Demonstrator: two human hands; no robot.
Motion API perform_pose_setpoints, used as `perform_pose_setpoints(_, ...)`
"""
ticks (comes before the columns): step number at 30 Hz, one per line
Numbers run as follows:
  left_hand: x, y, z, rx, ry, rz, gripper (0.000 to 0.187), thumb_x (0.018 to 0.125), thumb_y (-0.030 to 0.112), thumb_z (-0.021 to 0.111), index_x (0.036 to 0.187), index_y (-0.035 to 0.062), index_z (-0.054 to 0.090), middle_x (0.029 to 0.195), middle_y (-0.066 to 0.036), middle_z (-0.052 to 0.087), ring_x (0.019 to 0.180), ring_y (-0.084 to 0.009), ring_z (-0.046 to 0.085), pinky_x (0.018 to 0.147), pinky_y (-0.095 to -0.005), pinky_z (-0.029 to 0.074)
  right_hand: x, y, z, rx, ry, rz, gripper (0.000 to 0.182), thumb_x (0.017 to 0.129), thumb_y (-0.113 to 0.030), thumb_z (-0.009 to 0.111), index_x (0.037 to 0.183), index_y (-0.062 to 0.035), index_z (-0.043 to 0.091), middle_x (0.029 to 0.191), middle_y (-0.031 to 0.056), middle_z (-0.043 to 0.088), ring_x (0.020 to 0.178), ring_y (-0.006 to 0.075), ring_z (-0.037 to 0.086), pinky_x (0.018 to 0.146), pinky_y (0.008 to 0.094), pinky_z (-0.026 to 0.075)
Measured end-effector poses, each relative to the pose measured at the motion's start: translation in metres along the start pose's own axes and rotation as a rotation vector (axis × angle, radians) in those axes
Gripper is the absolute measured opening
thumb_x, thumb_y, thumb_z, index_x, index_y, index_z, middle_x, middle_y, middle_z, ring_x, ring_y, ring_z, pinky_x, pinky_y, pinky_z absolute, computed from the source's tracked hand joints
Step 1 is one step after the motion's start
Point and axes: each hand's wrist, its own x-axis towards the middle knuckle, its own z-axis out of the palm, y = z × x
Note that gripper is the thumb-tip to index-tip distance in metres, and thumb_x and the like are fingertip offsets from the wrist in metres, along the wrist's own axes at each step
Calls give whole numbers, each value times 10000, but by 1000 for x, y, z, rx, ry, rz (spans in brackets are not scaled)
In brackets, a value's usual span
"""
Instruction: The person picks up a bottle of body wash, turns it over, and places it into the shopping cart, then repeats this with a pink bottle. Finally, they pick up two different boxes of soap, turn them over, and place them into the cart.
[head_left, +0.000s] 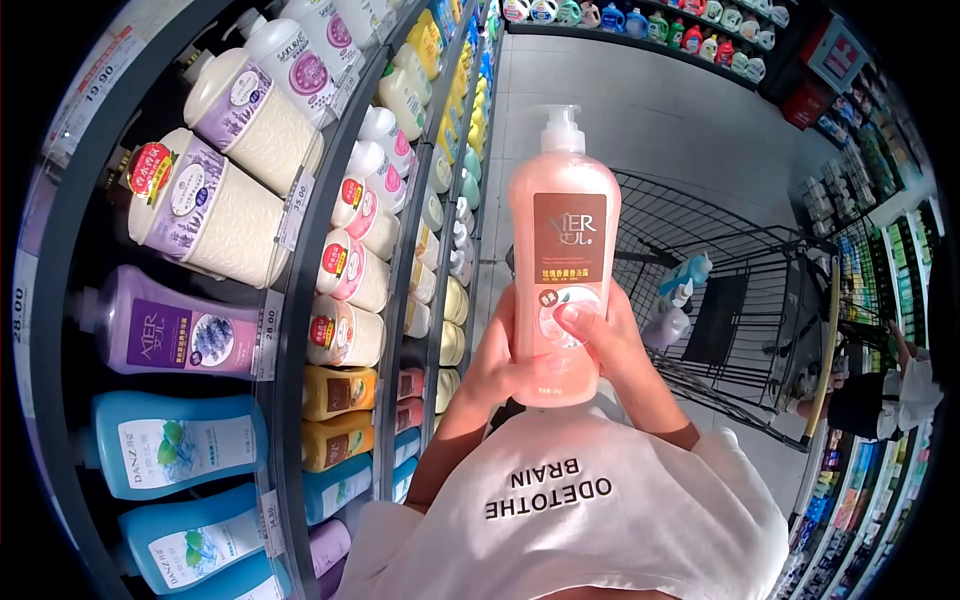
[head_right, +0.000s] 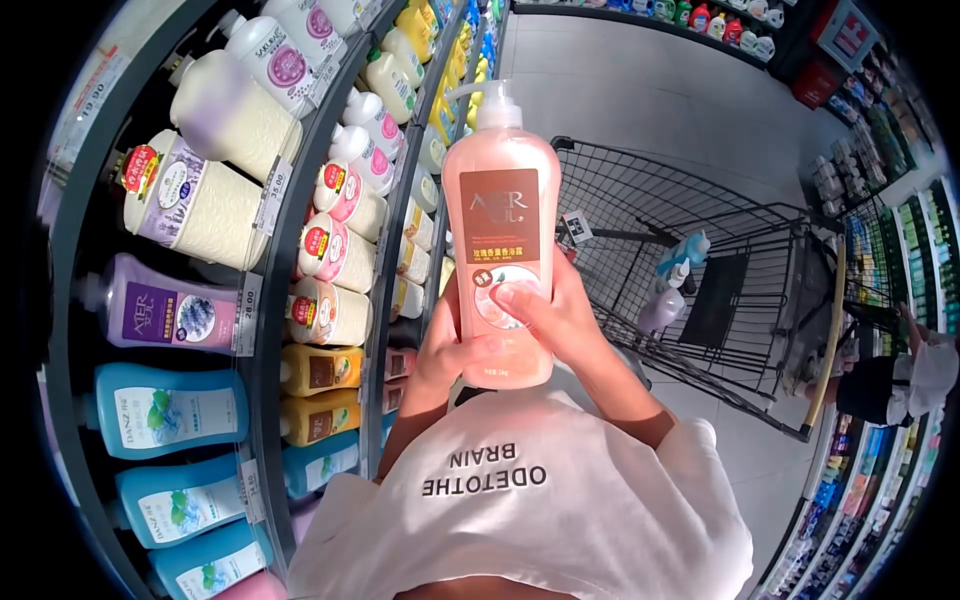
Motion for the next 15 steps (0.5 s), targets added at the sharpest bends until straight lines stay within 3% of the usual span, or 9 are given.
perform_pose_setpoints(15,-14,-4,0,72,103,97,614,839,225,599,1312,-17,291,1231,-110,435,1131,-169,431,970,-322,338,3,6,3,-3,-97,-4,482,843,-195,619,1220,36,429,1094,111,572,975,143,555,846,289,458)
